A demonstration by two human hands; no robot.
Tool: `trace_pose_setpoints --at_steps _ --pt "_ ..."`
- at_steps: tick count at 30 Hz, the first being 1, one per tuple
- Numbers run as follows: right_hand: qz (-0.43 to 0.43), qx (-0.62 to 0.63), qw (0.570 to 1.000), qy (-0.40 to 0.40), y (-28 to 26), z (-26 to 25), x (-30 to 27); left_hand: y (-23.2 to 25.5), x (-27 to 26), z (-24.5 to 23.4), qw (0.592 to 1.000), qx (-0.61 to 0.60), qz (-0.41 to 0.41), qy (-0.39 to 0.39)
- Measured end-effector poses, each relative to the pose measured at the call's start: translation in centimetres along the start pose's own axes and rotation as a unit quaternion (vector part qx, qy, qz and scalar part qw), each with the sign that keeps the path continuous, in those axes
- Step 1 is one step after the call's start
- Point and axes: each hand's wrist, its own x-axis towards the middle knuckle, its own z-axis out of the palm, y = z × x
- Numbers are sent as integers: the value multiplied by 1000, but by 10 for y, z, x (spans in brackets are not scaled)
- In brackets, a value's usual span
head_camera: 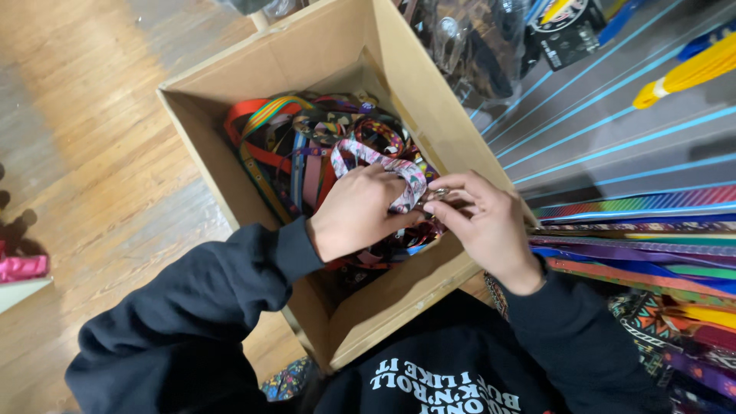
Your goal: The person picks up various pet leashes from a box and hangs them one by one onto hooks on a display wall.
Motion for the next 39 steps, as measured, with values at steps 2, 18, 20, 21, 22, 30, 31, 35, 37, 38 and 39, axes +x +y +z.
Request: trace_pose_setpoints --at_steps 2,18,20,21,22,30,31,35,37,38,39 --pt "-15 4 999 33 4 -2 -13 8 1 4 1000 17 10 3" --pt "-91 -19 955 283 5 -65 -94 109 55 17 978 113 175 0" --pt "-98 -38 943 316 6 -77 -107 130 64 13 973 114 201 -7" --pt "-104 -52 935 335 7 -82 -115 141 68 11 970 116 213 -13" --pt "-104 -59 930 349 6 -89 -122 151 72 13 967 114 228 -12" --pt "-147 -18 882 447 -10 -139 -192 240 99 20 927 88 363 28" --pt "-148 -27 875 461 -11 -146 -202 253 103 22 921 84 380 29" --pt "-168 -36 845 506 -27 -166 -233 297 114 23 900 43 431 41" --pt "-185 -28 832 522 -35 -175 -244 316 119 23 889 24 454 45" --pt "-181 -38 824 535 -37 -181 -249 323 121 25 886 15 461 46" --pt "-177 -48 815 549 -39 -185 -253 330 124 26 882 5 468 46"
